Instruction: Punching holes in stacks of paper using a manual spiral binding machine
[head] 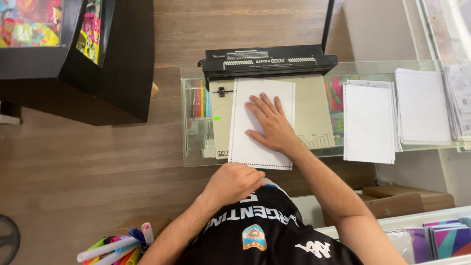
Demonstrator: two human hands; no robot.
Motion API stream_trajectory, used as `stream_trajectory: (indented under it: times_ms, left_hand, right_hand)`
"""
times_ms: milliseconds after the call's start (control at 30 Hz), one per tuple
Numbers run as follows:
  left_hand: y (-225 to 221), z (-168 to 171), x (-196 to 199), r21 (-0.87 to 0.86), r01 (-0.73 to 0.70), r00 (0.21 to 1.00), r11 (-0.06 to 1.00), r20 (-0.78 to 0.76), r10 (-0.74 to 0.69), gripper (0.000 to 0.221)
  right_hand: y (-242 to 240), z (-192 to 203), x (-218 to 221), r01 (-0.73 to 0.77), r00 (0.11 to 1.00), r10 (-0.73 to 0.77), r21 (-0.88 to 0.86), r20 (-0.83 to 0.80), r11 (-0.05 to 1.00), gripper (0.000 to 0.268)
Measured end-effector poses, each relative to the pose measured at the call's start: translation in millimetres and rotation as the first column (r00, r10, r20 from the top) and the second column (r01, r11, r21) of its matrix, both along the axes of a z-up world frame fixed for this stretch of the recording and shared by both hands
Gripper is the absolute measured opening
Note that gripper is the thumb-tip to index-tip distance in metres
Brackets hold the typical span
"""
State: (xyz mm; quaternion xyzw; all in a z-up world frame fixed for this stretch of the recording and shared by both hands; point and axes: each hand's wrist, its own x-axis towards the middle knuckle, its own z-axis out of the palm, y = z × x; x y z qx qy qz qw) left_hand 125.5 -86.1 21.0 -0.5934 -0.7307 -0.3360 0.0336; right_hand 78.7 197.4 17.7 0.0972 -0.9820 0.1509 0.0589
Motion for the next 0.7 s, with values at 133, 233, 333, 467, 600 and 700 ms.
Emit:
stream_trajectory:
  times_ms: [133, 233, 333, 467, 600, 700]
  left_hand:
    - [-17, -4, -6, -0.046, -0.079, 0.996, 0.996, 0.024, 0.08, 0.024]
    - [-22, -3, -9, -0.069, -0.093, 0.994, 0.993, 0.058, 0.097, 0.023]
    - [-22, -1, -10, -0.086, -0.094, 0.991, 0.992, 0.088, 0.101, 0.023]
    - [-17, 1, -12, -0.087, -0.123, 0.988, 0.989, 0.087, 0.131, 0.022]
    - [-10, 4, -17, -0.099, -0.149, 0.985, 0.984, 0.076, 0.157, 0.022]
    - [0, 11, -22, -0.083, -0.169, 0.98, 0.982, 0.095, 0.176, 0.019]
  right_hand:
    - [9, 3, -13, -0.109, 0.994, 0.107, 0.085, 0.025, 0.99, 0.097]
    - [12, 4, -20, -0.153, 0.988, 0.149, 0.114, 0.039, 0.982, 0.099]
    - [12, 4, -26, -0.175, 0.984, 0.17, 0.132, 0.048, 0.976, 0.101]
    - [10, 8, -36, -0.187, 0.981, 0.18, 0.113, 0.073, 0.976, 0.101]
    - [12, 10, -41, -0.198, 0.978, 0.19, 0.112, 0.082, 0.974, 0.101]
    - [13, 11, -44, -0.211, 0.976, 0.203, 0.129, 0.075, 0.969, 0.1]
